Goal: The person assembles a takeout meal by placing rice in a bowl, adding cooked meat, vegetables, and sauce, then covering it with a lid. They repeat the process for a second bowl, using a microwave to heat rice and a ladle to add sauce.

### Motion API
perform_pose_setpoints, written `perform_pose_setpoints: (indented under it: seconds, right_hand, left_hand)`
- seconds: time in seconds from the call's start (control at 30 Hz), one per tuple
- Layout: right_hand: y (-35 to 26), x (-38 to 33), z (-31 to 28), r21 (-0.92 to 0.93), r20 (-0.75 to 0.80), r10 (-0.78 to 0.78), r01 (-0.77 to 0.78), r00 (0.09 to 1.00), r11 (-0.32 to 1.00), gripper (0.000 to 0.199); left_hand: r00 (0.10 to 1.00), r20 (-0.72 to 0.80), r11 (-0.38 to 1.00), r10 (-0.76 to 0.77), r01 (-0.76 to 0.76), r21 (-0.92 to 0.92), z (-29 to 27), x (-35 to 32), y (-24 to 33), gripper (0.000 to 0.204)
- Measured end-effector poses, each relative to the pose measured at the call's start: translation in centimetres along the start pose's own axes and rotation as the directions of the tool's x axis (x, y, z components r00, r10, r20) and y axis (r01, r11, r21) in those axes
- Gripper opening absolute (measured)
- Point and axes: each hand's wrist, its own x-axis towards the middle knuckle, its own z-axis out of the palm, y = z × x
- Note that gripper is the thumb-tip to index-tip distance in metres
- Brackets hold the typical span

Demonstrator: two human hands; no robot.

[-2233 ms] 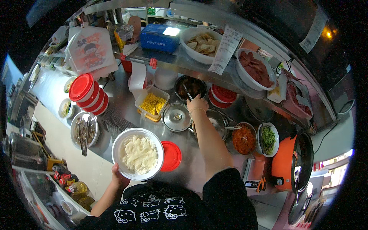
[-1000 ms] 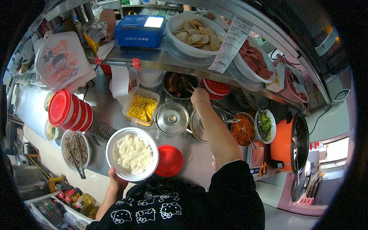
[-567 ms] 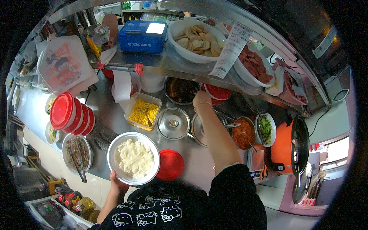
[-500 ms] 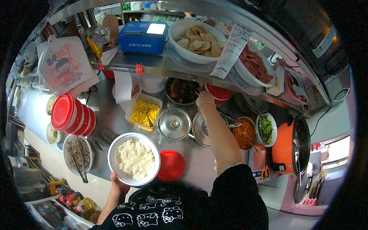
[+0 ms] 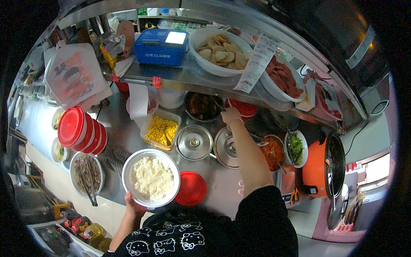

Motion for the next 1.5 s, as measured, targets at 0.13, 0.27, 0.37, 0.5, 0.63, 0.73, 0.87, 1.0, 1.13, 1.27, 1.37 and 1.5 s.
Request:
perform_pose_setpoints:
  seconds: [0.13, 0.27, 0.37, 0.5, 0.63, 0.73, 0.87, 1.0, 1.13, 1.27, 1.37, 1.5]
  right_hand:
    - [1.9, -8.3, -1.3, 0.556, 0.261, 0.009, -0.158, 0.965, 0.816, 0.022]
    - [1.3, -19.9, -1.6, 0.780, 0.431, -0.045, -0.346, 0.901, 0.522, 0.012]
    - [-0.4, -27.2, -2.3, 0.732, 0.590, -0.134, -0.458, 0.796, 0.503, 0.013]
    - [-3.1, -32.5, -1.5, 0.688, 0.655, -0.227, -0.444, 0.721, 0.574, 0.015]
    - [-4.3, -34.2, -0.6, 0.729, 0.620, -0.294, -0.395, 0.728, 0.559, 0.018]
    - [-4.6, -34.7, -0.6, 0.722, 0.593, -0.291, -0.336, 0.751, 0.605, 0.020]
    - [-5.2, -35.8, -1.6, 0.625, 0.532, -0.252, -0.175, 0.809, 0.761, 0.034]
    - [-6.0, -37.3, -3.8, 0.498, 0.421, -0.226, -0.015, 0.878, 0.867, 0.048]
    - [-6.7, -38.6, -5.5, 0.353, 0.343, -0.169, 0.039, 0.924, 0.935, 0.044]
    - [-7.5, -38.8, -5.4, 0.233, 0.180, -0.289, 0.245, 0.940, 0.941, 0.042]
    - [-7.9, -38.9, -4.5, 0.034, 0.169, -0.378, 0.378, 0.910, 0.925, 0.039]
    - [-7.6, -39.2, -4.1, -0.013, 0.084, -0.448, 0.451, 0.890, 0.893, 0.039]
  left_hand:
    - [0.991, 0.094, 0.987, 0.093, -0.080, -0.139, -0.6, 1.0, -0.7, 0.077]
    - [0.993, 0.080, 0.988, 0.088, -0.076, -0.138, -0.1, 2.2, -1.4, 0.068]
    - [0.995, 0.041, 0.991, 0.095, -0.091, -0.101, 1.4, 2.7, -1.8, 0.065]
    - [0.969, 0.151, 0.978, 0.197, -0.184, -0.098, 3.8, 2.2, -1.8, 0.064]
    - [0.976, 0.150, 0.986, 0.159, -0.149, -0.078, 5.5, 1.1, -1.3, 0.064]
    - [0.971, 0.165, 0.983, 0.174, -0.160, -0.094, 5.7, 0.5, -1.4, 0.064]
    - [0.970, 0.149, 0.978, 0.193, -0.179, -0.103, 5.4, -0.4, -1.5, 0.066]
    - [0.975, 0.112, 0.978, 0.192, -0.181, -0.103, 5.5, -0.9, -1.3, 0.070]
    - [0.969, 0.138, 0.978, 0.204, -0.195, -0.074, 5.5, -1.1, -1.0, 0.069]
    - [0.968, 0.123, 0.974, 0.216, -0.206, -0.090, 5.4, -1.0, -1.3, 0.066]
    - [0.986, 0.073, 0.987, 0.152, -0.147, -0.072, 5.4, -0.7, -1.4, 0.066]
    - [0.981, 0.104, 0.983, 0.163, -0.152, -0.107, 5.4, -0.5, -1.3, 0.065]
